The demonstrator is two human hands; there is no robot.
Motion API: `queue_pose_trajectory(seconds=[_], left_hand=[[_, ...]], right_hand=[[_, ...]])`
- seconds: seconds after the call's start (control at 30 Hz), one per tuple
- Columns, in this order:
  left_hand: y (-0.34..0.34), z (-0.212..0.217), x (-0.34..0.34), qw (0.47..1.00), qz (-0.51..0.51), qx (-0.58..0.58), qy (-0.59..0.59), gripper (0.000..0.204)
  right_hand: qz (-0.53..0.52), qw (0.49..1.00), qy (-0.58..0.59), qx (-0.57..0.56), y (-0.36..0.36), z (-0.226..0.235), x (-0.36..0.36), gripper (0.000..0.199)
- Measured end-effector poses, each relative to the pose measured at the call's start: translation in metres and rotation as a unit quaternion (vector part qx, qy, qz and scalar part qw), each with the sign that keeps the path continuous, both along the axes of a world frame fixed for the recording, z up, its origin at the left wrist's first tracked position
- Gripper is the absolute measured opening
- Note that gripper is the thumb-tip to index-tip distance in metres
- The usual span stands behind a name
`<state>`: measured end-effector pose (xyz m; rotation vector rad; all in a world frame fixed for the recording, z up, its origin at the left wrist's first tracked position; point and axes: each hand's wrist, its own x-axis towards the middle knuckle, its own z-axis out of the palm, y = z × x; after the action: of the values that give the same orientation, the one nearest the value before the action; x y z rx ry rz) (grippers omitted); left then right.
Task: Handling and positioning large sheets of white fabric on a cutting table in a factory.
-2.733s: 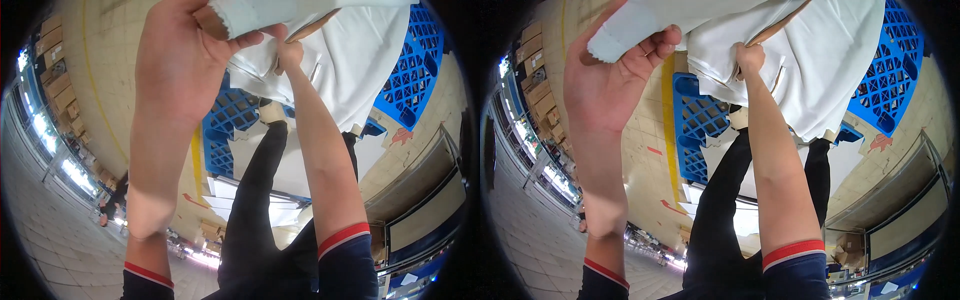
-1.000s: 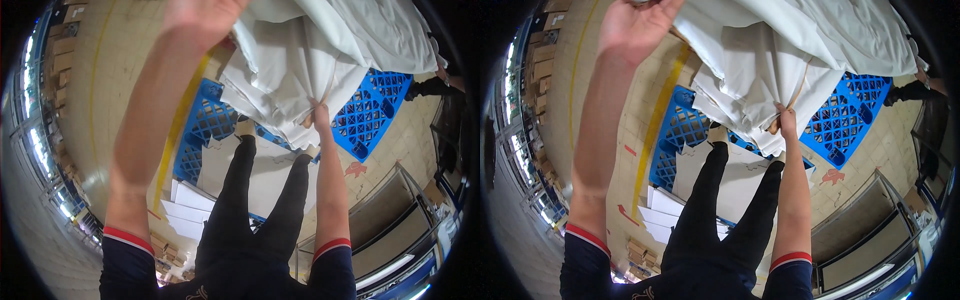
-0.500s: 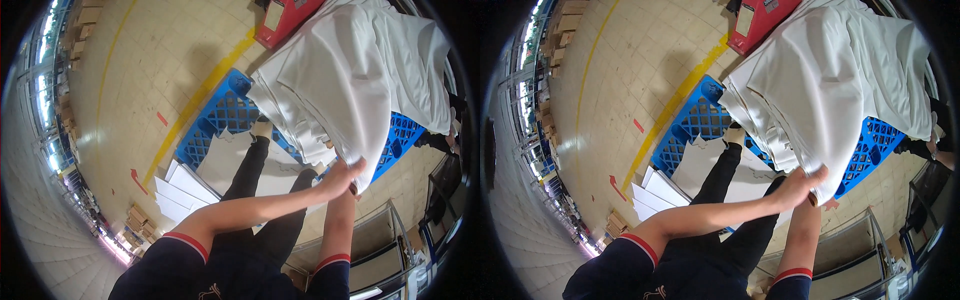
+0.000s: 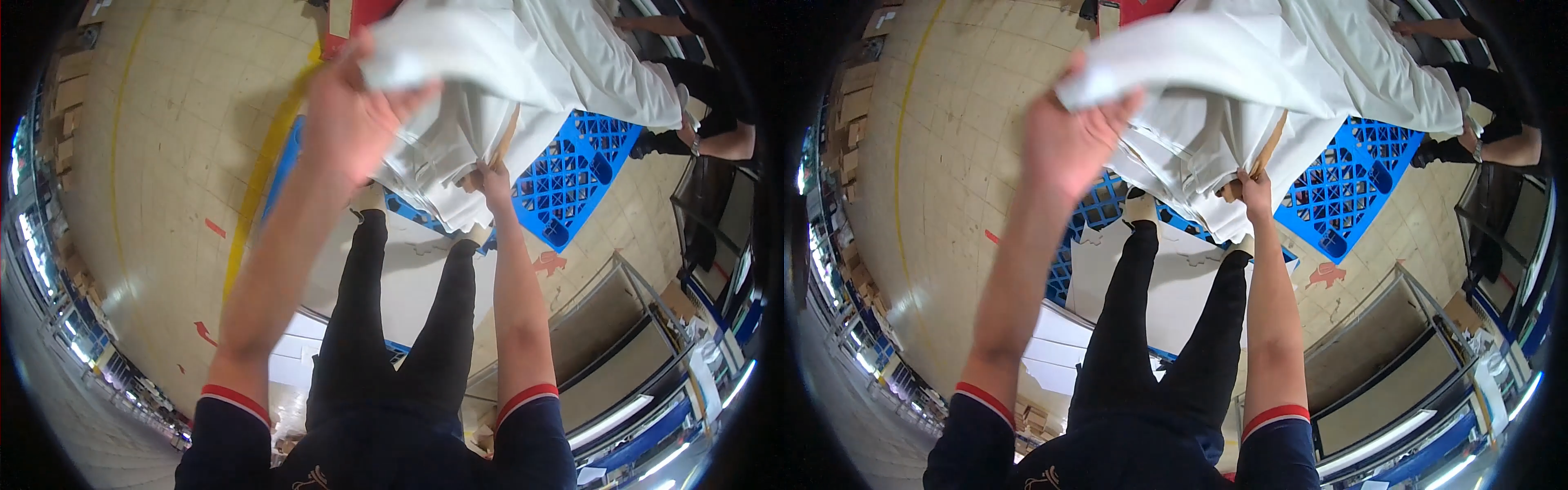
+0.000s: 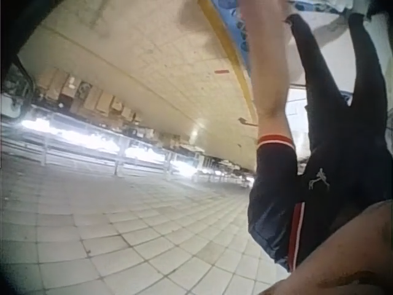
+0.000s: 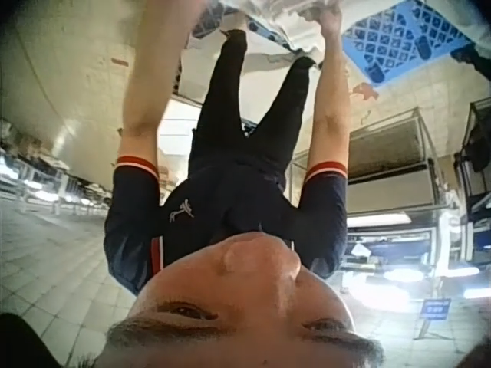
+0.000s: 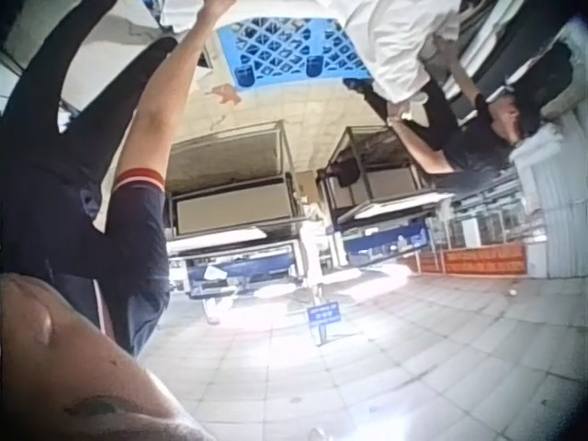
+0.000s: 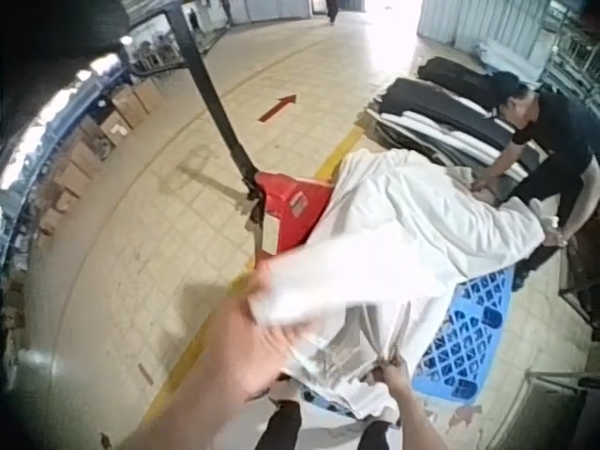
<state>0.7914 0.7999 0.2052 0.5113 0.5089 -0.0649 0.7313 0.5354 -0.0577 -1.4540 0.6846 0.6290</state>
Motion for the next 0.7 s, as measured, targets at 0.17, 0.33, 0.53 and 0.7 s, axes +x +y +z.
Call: queue_pose_trajectory(seconds=[0.17,0.33,0.53,0.7], left_hand=[[0.013,0.018,0.033,0.99,-0.038,-0.072,-0.119,0.032],[0.004,-0.003,0.016,0.995,-0.028,-0.089,-0.018,0.032],[-0.004,-0.032,-0.042,0.986,-0.009,-0.158,0.042,0.031],[-0.003,-0.061,-0.084,0.973,-0.009,-0.225,0.054,0.031]], right_hand=[[0.0,0.999,-0.006,-0.044,-0.008,-0.01,0.002,0.023],[-0.067,0.987,-0.067,-0.131,-0.001,-0.052,0.001,0.03],[-0.091,0.988,0.116,-0.052,0.033,-0.055,-0.003,0.032],[0.044,0.992,0.064,-0.095,0.034,-0.039,-0.014,0.031]])
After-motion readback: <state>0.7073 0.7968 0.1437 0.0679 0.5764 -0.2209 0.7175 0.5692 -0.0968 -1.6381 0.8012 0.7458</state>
